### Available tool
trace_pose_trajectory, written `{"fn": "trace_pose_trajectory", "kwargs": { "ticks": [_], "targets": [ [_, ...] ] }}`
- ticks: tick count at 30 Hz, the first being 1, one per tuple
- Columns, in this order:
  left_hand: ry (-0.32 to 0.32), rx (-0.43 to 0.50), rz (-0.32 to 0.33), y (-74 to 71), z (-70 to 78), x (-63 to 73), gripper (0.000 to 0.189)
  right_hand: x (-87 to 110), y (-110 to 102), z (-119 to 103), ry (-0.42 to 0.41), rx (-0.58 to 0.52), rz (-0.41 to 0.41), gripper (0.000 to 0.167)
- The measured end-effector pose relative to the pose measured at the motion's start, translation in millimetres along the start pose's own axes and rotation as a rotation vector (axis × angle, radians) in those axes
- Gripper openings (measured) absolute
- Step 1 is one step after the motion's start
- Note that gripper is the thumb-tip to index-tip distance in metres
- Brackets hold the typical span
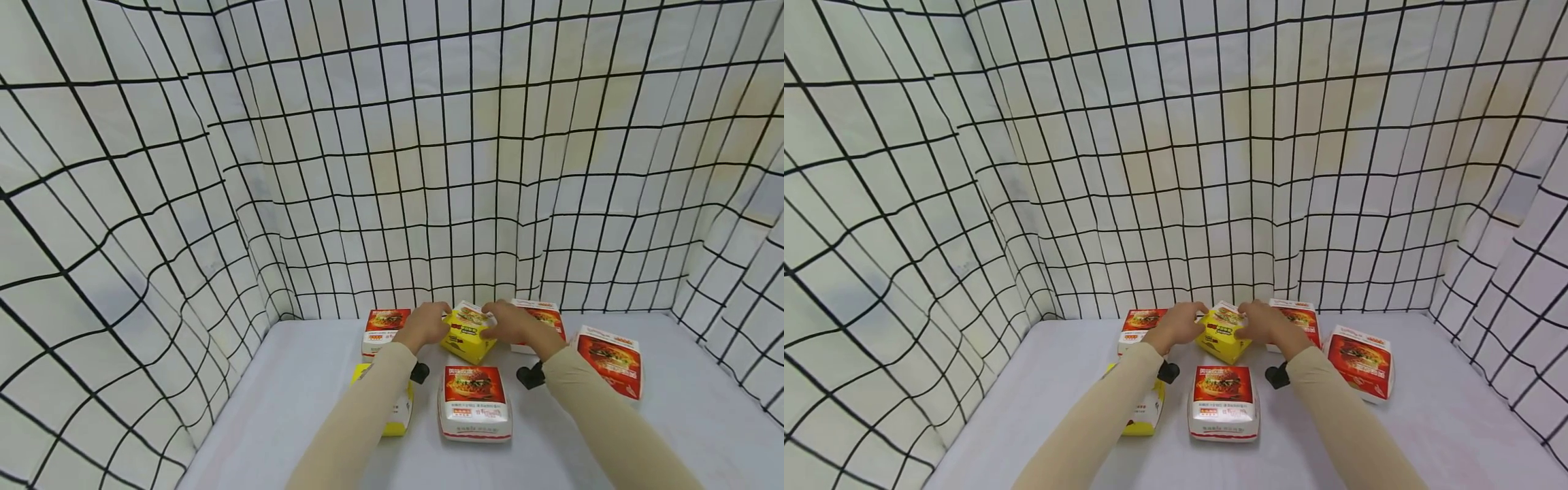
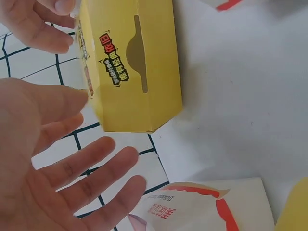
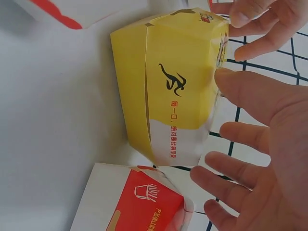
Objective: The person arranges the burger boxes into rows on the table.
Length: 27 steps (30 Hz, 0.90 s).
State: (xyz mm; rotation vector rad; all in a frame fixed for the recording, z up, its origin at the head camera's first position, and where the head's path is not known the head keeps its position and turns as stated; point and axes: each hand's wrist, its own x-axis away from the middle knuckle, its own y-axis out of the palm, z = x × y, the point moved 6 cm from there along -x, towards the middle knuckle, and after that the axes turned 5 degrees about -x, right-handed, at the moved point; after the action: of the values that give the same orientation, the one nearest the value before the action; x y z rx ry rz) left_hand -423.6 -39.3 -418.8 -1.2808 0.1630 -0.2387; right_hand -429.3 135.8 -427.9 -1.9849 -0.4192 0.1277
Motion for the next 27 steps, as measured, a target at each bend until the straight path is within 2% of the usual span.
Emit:
{"fn": "trace_pose_trajectory", "kwargs": {
  "ticks": [3,6,14,21,27],
  "targets": [
    [0.008,0.001,0.049,-4.1,0.7,2.2,0.035,-2.6,0,4,-0.006,0.018,0.02,0.061],
    [0.013,-0.032,0.065,-6.1,3.0,3.2,0.035,-3.6,0,5,-0.019,0.051,0.033,0.061],
    [0.028,-0.084,0.007,1.2,9.1,3.3,0.042,-0.6,2,5,-0.031,0.108,0.021,0.057],
    [0.025,-0.094,-0.01,8.1,11.0,0.9,0.047,-0.3,5,5,-0.05,0.173,0.041,0.06],
    [0.013,-0.096,-0.027,7.9,10.9,1.5,0.052,-0.3,6,6,-0.075,0.177,0.084,0.05]
  ]
}}
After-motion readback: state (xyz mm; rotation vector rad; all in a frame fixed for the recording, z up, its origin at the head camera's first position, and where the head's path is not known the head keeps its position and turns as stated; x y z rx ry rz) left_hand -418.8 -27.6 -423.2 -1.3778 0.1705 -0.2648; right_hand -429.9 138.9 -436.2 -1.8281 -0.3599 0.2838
